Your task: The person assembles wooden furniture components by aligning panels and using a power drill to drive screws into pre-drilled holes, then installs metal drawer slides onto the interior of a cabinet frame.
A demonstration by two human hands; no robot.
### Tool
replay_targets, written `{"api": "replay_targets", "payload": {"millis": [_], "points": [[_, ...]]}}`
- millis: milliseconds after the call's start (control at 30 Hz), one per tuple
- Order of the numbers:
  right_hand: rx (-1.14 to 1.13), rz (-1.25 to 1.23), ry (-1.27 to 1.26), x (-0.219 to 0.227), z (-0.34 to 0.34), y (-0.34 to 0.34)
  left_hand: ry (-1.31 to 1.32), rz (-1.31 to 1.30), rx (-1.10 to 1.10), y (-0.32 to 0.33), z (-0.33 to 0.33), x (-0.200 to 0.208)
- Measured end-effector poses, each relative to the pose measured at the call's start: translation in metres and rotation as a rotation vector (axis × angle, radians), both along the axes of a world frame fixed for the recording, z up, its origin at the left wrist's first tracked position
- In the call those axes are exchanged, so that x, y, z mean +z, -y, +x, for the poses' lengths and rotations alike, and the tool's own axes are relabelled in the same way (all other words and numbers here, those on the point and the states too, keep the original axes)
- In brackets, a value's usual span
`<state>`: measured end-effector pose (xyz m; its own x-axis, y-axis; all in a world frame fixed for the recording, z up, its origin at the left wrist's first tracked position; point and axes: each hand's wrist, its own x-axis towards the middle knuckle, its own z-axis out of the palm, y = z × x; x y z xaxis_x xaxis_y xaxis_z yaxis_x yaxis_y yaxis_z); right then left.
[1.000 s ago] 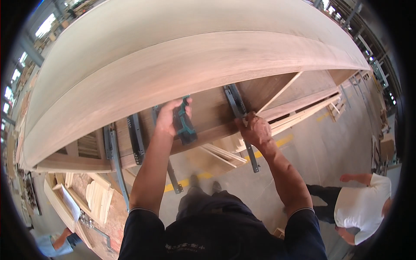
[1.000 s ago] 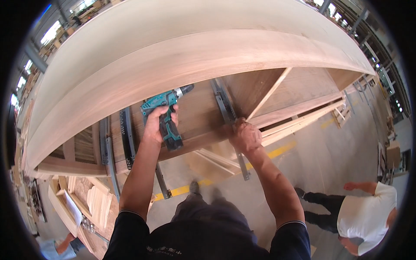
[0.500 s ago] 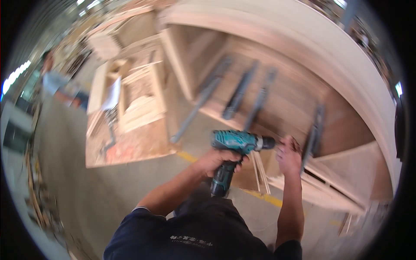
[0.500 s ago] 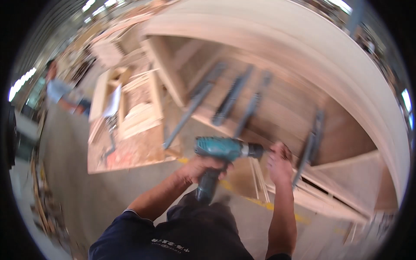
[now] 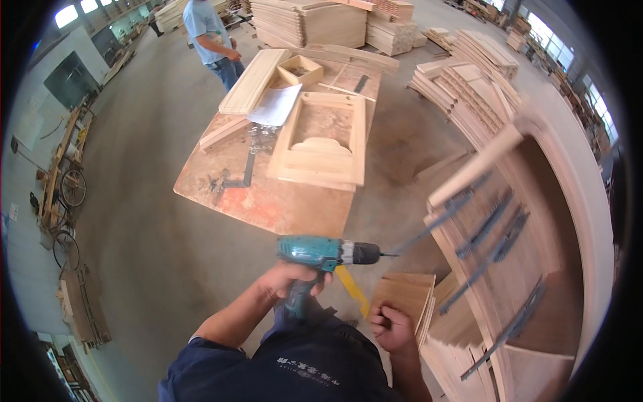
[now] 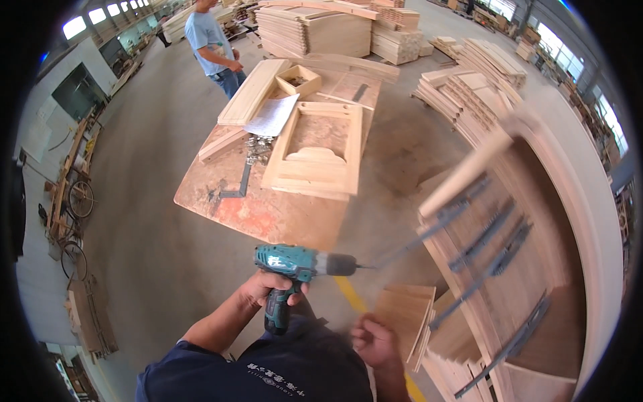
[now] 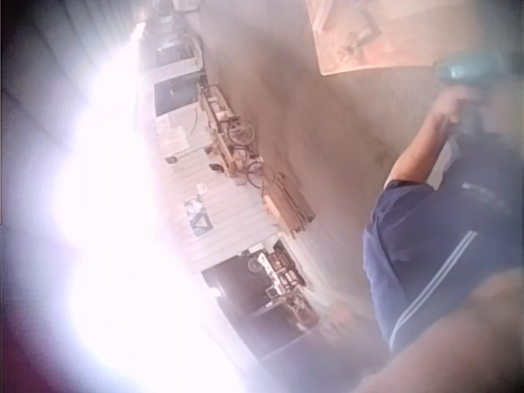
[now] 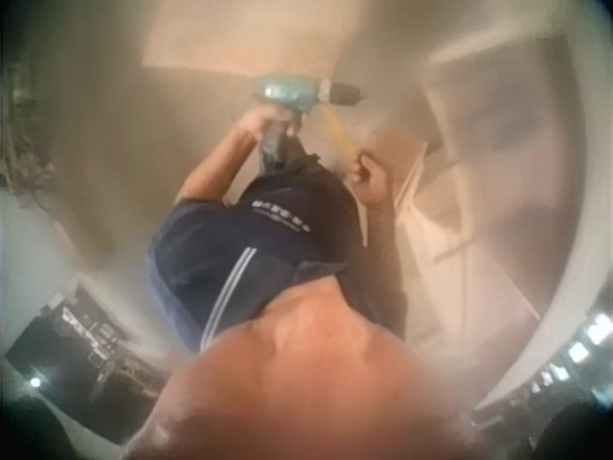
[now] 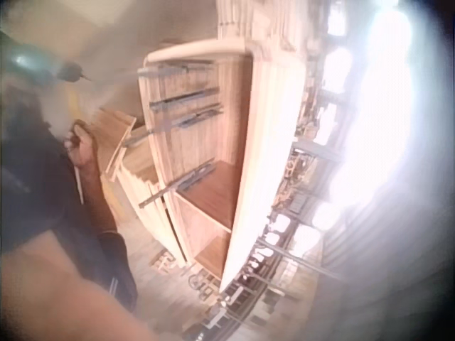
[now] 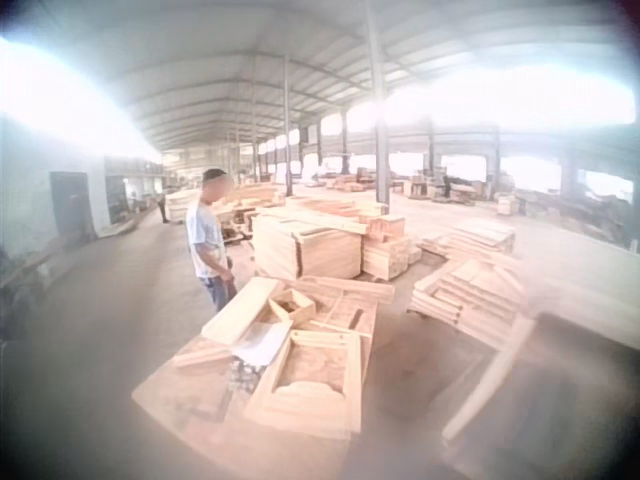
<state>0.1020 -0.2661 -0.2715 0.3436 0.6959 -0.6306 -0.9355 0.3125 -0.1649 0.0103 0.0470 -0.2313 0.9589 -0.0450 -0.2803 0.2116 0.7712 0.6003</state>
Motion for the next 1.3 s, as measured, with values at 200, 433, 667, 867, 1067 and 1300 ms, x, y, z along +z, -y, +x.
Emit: {"api": "replay_targets", "payload": {"millis": [200,433,667,867,1067,1300], "points": [[0.113,-0.316,-0.063,-0.126,0.016,-0.198,-0.112,-0.081,0.241,-0.160,-0.014,-0.042],[0.001,-0.174,0.108,-0.202,0.178,-0.474,-0.336,0.108,0.556,-0.311,-0.050,-0.035],[-0.181,-0.222,0.438,-0.014,0.389,-0.731,-0.555,0.015,0.708,-0.364,-0.110,-0.061],[0.068,-0.089,0.723,-0.097,0.352,-0.691,-0.551,0.022,0.633,-0.380,-0.066,-0.051],[0.604,-0.497,1.286,-0.097,0.135,-0.505,-0.392,0.284,0.276,-0.382,0.020,-0.031],[0.612,-0.335,1.066,-0.016,0.033,-0.360,0.088,0.602,-0.349,-0.285,0.092,-0.014]]}}
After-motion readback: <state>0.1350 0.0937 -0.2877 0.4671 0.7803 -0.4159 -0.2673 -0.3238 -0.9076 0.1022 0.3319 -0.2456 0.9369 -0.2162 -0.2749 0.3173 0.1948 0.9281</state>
